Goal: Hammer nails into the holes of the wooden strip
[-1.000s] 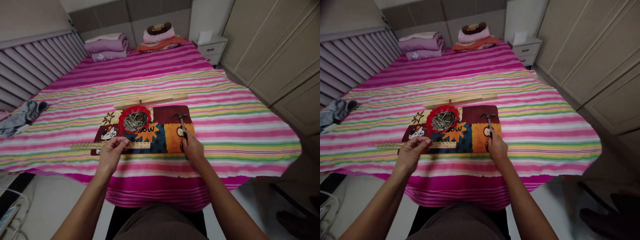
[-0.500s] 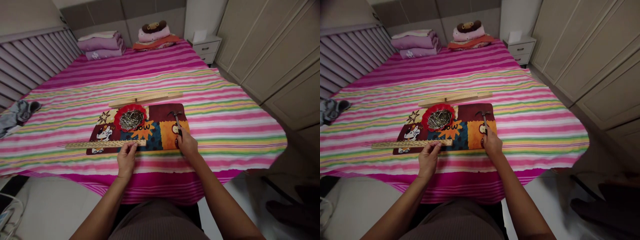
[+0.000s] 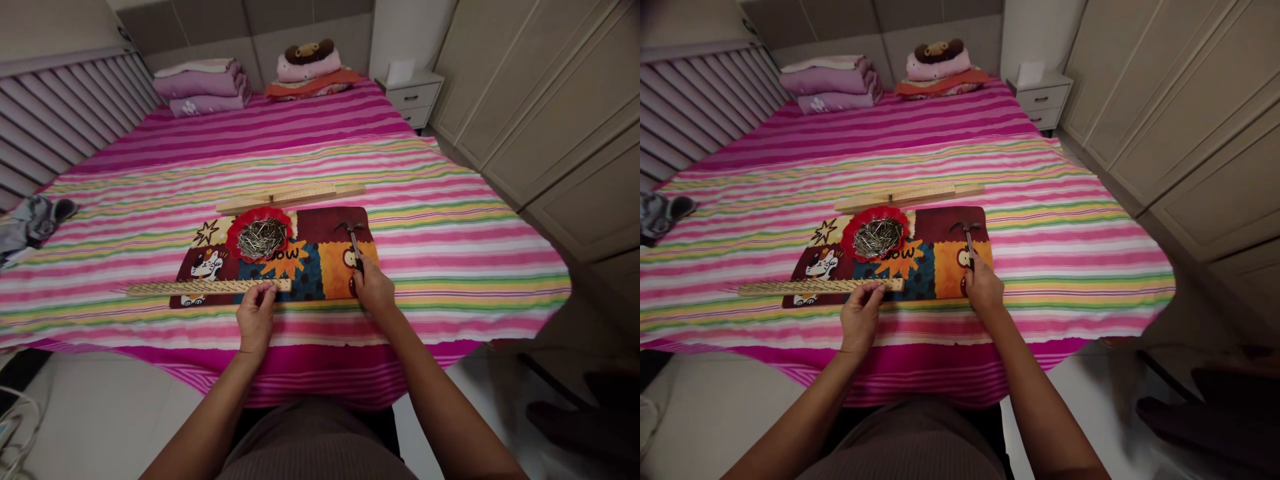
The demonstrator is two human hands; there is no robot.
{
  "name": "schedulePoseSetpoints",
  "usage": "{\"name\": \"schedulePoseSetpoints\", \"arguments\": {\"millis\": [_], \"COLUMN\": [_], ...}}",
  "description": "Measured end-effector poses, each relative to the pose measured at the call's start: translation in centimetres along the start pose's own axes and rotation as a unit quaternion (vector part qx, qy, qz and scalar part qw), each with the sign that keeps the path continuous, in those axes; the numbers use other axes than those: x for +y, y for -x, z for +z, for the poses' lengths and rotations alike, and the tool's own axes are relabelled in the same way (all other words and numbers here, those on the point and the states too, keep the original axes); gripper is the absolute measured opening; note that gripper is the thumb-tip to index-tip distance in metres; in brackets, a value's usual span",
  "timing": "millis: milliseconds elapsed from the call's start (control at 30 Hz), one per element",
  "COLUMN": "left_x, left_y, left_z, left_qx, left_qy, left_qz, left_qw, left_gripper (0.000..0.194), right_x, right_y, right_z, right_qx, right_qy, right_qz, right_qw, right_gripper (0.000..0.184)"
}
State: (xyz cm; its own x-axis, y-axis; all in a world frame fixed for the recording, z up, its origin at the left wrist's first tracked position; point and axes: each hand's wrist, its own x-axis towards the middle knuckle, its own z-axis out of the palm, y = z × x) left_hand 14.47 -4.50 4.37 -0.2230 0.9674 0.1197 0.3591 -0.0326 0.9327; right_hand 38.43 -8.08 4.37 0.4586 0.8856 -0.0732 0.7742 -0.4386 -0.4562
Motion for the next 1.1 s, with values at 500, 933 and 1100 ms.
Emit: {"name": "schedulePoseSetpoints", "arguments": {"millis": [500, 933, 1100], "left_x": [-0.1, -0.1, -0.1], "left_y": [0.3, 0.7, 0.8], "left_z": [0.5, 0.6, 1.0], "left_qx": [-0.003, 0.015, 0.032], "left_qy": [-0.004, -0.053, -0.067], "left_qz": [-0.005, 0.027, 0.038], "left_qw": [1.000, 0.998, 0.997], "left_gripper": [0.030, 0.026, 0.023], "right_x": [0.2, 0.2, 0.3], "right_y": [-0.1, -0.3, 0.6], "right_z": [0.2, 0.2, -0.2], "right_qx": [0.012, 0.009, 0.039], "right_qy": [0.014, 0.010, -0.060], "right_qz": [-0.005, -0.004, -0.025], "right_qw": [1.000, 1.000, 0.997], "right_gripper": [0.050, 0.049, 0.048]}}
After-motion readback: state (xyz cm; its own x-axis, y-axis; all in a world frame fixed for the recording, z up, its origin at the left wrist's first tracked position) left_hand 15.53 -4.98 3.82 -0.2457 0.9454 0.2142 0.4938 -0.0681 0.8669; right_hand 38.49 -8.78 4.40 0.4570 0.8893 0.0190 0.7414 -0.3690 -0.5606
